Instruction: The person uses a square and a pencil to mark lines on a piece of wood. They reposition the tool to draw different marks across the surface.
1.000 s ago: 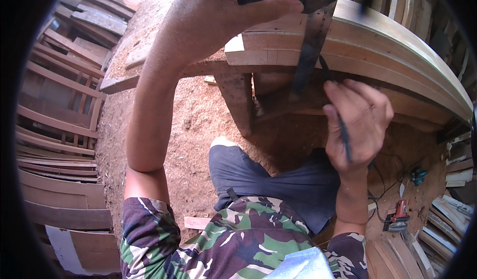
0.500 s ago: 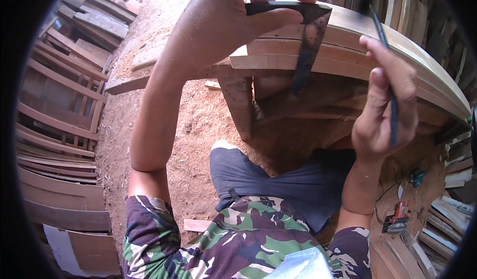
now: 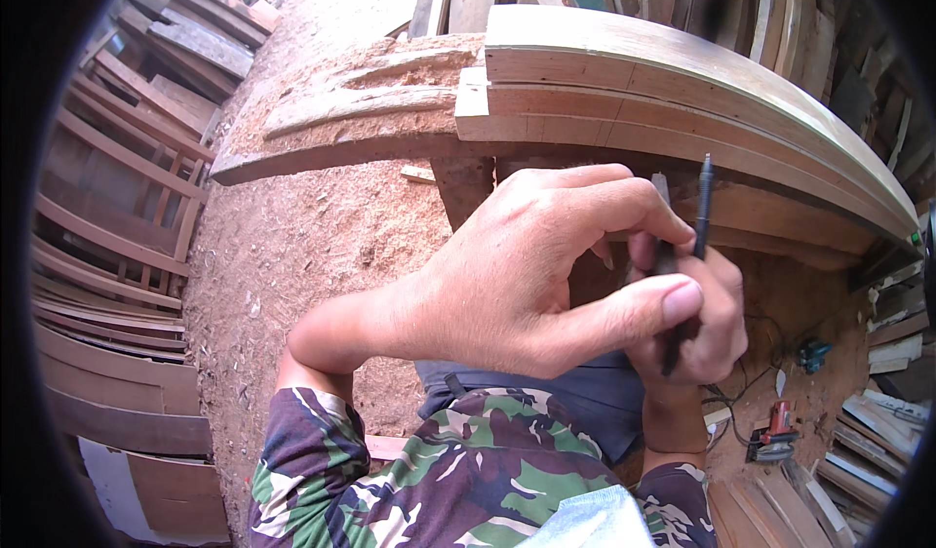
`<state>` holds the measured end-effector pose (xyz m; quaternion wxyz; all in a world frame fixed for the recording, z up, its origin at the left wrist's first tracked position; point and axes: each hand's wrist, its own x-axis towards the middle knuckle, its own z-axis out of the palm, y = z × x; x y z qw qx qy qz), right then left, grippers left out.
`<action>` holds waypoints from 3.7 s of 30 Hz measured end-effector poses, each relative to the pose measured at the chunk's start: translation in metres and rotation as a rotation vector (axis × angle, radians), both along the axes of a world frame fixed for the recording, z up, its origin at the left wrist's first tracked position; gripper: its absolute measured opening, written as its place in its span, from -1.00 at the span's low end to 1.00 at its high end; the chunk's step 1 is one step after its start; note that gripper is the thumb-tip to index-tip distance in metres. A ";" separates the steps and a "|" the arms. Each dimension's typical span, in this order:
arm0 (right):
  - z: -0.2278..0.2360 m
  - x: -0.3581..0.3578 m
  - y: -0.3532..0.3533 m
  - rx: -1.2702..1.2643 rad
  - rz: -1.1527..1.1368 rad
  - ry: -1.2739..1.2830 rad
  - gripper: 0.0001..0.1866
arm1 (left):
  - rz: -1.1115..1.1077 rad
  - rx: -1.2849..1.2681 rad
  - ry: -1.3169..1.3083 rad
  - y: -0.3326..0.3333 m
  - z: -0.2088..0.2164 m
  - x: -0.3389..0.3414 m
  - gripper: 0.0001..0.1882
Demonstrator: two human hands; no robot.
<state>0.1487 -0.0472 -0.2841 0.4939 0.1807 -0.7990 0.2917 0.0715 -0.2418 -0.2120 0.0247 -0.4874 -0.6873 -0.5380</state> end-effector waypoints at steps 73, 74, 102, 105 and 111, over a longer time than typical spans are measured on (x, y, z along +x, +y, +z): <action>0.081 -0.114 0.123 -0.115 0.046 -0.169 -0.76 | 0.229 -0.173 0.376 0.028 0.068 -0.077 -0.66; 0.081 -0.114 0.124 -0.118 0.056 -0.169 -0.75 | 0.229 -0.144 0.398 0.029 0.063 -0.078 -0.67; 0.069 -0.121 0.115 -0.143 0.084 -0.086 -0.72 | 0.110 -0.227 0.324 0.026 0.067 -0.104 -0.66; 0.068 -0.120 0.113 -0.125 0.044 -0.019 -0.73 | 0.144 -0.245 0.331 0.036 0.063 -0.112 -0.66; 0.049 -0.091 0.073 -0.093 -0.089 0.359 -0.80 | 0.170 -0.333 0.222 0.024 0.079 -0.101 -0.63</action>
